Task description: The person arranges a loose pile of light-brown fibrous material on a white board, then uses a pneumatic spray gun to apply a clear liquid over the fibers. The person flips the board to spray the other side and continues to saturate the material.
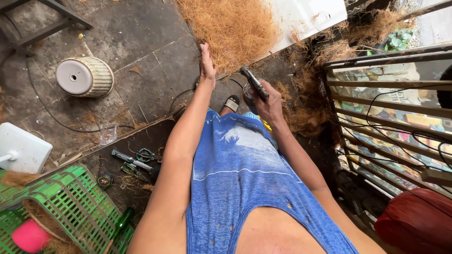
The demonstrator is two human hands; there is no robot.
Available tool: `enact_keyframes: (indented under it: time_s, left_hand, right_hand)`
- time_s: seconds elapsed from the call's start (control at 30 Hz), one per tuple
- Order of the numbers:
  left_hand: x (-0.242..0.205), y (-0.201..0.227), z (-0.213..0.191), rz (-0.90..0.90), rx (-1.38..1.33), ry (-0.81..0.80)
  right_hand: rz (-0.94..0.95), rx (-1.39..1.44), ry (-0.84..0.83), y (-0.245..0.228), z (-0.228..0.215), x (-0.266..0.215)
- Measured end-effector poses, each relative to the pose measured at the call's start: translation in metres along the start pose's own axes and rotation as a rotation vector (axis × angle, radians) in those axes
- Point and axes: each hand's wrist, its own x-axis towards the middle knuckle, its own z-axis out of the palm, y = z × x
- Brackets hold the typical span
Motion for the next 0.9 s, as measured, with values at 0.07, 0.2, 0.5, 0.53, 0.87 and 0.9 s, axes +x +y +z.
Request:
enact_keyframes:
  time_s: [0.07,0.2,0.5,0.53,0.87,0.9]
  left_hand:
    - [-0.001,0.002,0.000,0.003,0.009,-0.007]
    - [-0.001,0.003,-0.001,0.004,0.004,-0.013]
    - [-0.006,0.006,-0.005,-0.004,0.014,-0.019]
    - [-0.005,0.006,-0.004,-0.006,0.015,-0.021]
    - [-0.004,0.013,-0.007,0.008,0.024,-0.030]
    - [-0.006,0.014,-0.007,0.003,0.024,-0.032]
  right_hand:
    - [0.102,0.038,-0.003,-0.012,-0.002,0.001]
    - [0.118,-0.030,0.010,-0.003,-0.001,0.002]
    - [0.286,-0.001,0.098,0.012,-0.014,0.006]
    - [0.289,-0.001,0.100,0.011,-0.017,0.008]
    - [0.389,-0.004,0.209,0.013,-0.032,0.020]
    - [0.422,-0.015,0.231,0.014,-0.032,0.019]
